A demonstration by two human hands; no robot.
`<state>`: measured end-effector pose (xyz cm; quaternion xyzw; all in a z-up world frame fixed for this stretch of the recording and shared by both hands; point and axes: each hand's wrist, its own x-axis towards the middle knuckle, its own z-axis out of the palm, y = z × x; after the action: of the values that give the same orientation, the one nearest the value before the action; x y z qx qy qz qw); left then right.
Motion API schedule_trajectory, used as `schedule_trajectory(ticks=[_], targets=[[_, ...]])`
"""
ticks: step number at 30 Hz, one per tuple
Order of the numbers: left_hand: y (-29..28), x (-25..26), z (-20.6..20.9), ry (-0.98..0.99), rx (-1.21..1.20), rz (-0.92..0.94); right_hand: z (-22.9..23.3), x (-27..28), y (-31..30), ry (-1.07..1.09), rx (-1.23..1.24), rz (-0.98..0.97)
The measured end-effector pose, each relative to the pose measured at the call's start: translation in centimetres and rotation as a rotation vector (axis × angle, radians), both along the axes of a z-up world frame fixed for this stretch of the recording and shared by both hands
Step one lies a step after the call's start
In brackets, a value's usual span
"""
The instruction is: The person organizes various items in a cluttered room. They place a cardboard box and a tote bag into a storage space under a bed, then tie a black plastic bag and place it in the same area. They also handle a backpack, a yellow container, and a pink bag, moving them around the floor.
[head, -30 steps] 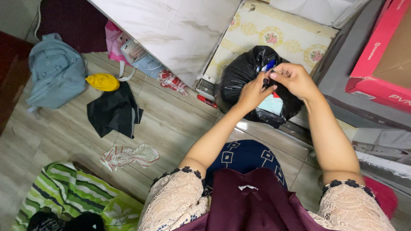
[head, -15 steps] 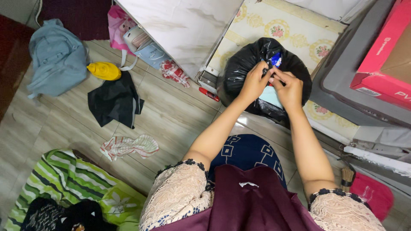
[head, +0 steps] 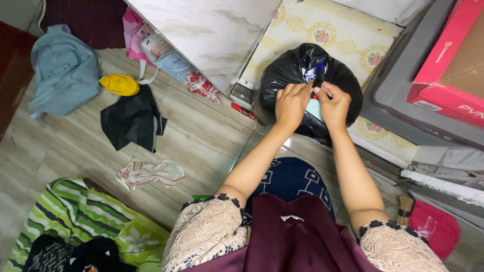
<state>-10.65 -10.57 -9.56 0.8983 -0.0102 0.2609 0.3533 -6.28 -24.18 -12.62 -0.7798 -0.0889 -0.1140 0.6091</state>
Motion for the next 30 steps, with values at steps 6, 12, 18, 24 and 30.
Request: schedule_trajectory(ticks=[6, 12, 18, 24, 30], targets=[[1.4, 1.4, -1.4, 0.216, -0.359, -0.105, 1.2, -0.1, 0.0, -0.030, -0.034, 0.020], [1.8, 3.8, -6.4, 0.252, -0.818, -0.330, 1.8, -0.8, -0.4, -0.289, -0.253, 0.096], [1.1, 4.1, -6.2, 0.263, -0.641, -0.203, 3.9, -1.9, 0.1, -0.428, -0.289, 0.053], [2.4, 2.6, -1.8, 0.393, -0.273, -0.264, 4.6, -0.9, -1.3, -0.527, -0.521, 0.220], [2.1, 2.5, -0.8, 0.212, -0.224, -0.335, 2.2, 2.2, -2.8, 0.233, 0.107, 0.438]])
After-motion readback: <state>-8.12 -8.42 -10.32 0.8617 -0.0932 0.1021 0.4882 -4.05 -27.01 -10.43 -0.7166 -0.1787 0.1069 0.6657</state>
